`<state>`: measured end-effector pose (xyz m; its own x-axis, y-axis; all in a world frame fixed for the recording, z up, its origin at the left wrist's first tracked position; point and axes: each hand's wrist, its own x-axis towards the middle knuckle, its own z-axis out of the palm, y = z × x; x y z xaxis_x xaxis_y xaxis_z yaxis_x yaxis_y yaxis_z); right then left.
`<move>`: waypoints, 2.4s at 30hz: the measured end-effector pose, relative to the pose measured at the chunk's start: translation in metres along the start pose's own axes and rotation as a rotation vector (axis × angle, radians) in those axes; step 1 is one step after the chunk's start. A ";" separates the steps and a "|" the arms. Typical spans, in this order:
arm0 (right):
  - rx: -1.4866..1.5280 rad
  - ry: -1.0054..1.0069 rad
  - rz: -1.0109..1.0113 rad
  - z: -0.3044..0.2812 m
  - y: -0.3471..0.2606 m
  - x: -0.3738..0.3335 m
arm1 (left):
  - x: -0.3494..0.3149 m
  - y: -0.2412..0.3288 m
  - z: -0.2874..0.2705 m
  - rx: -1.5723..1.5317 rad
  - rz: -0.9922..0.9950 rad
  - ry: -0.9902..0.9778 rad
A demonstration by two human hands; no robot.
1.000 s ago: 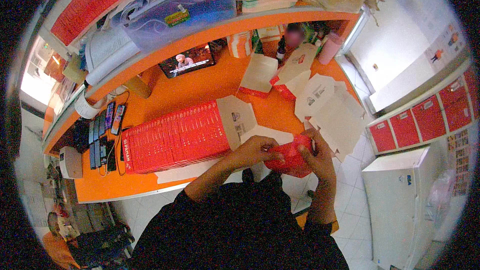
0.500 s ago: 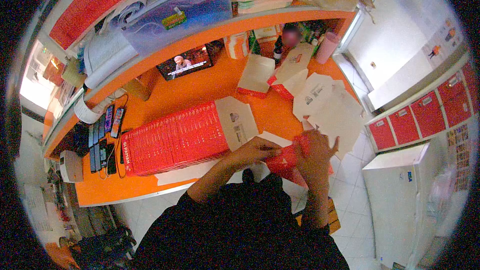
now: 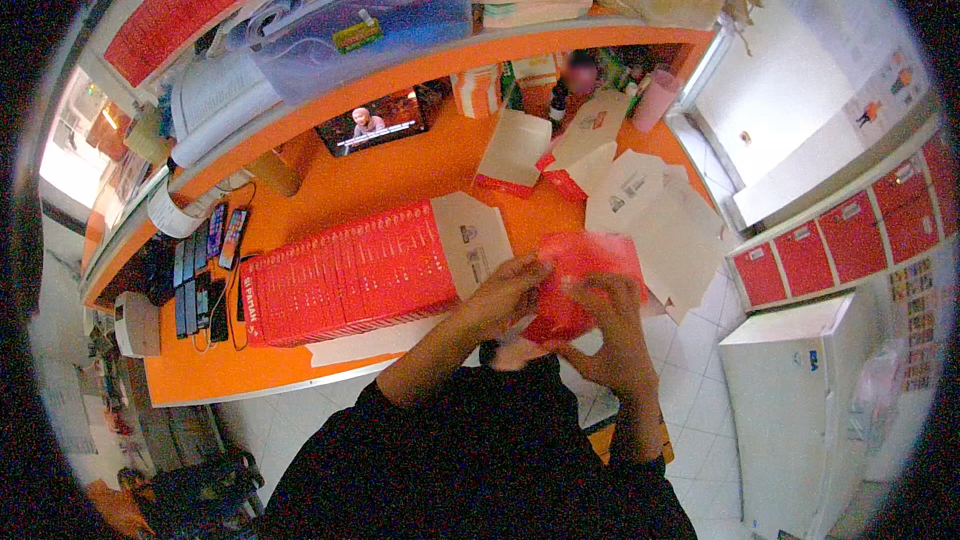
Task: The person assembles red and white cardboard boxes by folding the flaps and tucking them into slots. They handle the boxes one at a time, stacking the finished units on the counter.
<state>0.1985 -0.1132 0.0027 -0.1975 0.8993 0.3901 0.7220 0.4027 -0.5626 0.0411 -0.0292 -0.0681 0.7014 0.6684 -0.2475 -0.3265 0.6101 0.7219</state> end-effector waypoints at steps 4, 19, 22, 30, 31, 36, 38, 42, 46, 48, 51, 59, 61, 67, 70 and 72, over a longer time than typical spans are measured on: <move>-0.158 0.089 -0.100 0.023 0.012 -0.003 | -0.009 0.023 0.024 -0.268 0.078 0.093; 0.165 0.021 -0.340 -0.007 -0.001 0.017 | 0.005 0.047 0.014 -0.124 0.480 0.176; 0.221 0.072 -0.369 -0.008 -0.005 0.017 | 0.010 0.049 0.014 -0.119 0.461 0.151; -0.083 0.385 -0.164 0.000 0.012 0.030 | -0.007 0.020 0.057 0.242 0.448 0.238; -0.053 0.364 -0.171 -0.003 0.017 0.028 | -0.006 0.025 0.055 0.228 0.456 0.220; -0.051 0.383 -0.217 -0.001 0.031 0.016 | 0.001 0.033 0.064 0.321 0.383 0.263; -0.034 0.562 -0.167 0.010 0.039 0.011 | 0.010 0.015 0.076 0.312 0.385 0.183; -0.145 0.429 0.087 -0.015 0.041 -0.001 | 0.029 0.012 0.079 0.877 0.434 -0.003; -0.101 0.237 0.167 -0.074 0.057 -0.026 | 0.053 0.000 0.071 1.625 0.319 -0.528; -0.194 0.064 0.228 -0.100 0.047 -0.030 | 0.056 -0.003 0.079 1.871 0.264 -0.728; -0.234 -0.265 0.121 -0.098 0.060 -0.021 | 0.069 -0.017 0.088 2.059 0.436 -0.763; -0.100 0.167 0.479 -0.094 0.144 -0.042 | 0.152 0.073 0.080 1.672 0.753 0.218; -0.100 0.308 0.379 -0.082 0.167 -0.042 | 0.168 0.074 0.045 1.621 0.999 0.515; -0.012 0.352 0.302 -0.049 0.174 -0.008 | 0.212 0.070 -0.024 1.809 0.496 0.609; 0.020 0.377 0.255 -0.033 0.189 -0.011 | 0.196 0.064 -0.033 1.708 0.872 0.762; 0.007 0.362 0.175 -0.018 0.204 -0.015 | 0.175 0.074 -0.026 1.628 0.925 0.866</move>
<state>0.3610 -0.0481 -0.1048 0.1754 0.8370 0.5184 0.7193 0.2506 -0.6479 0.1230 0.1444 -0.0748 0.1194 0.7715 0.6249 0.7509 -0.4819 0.4515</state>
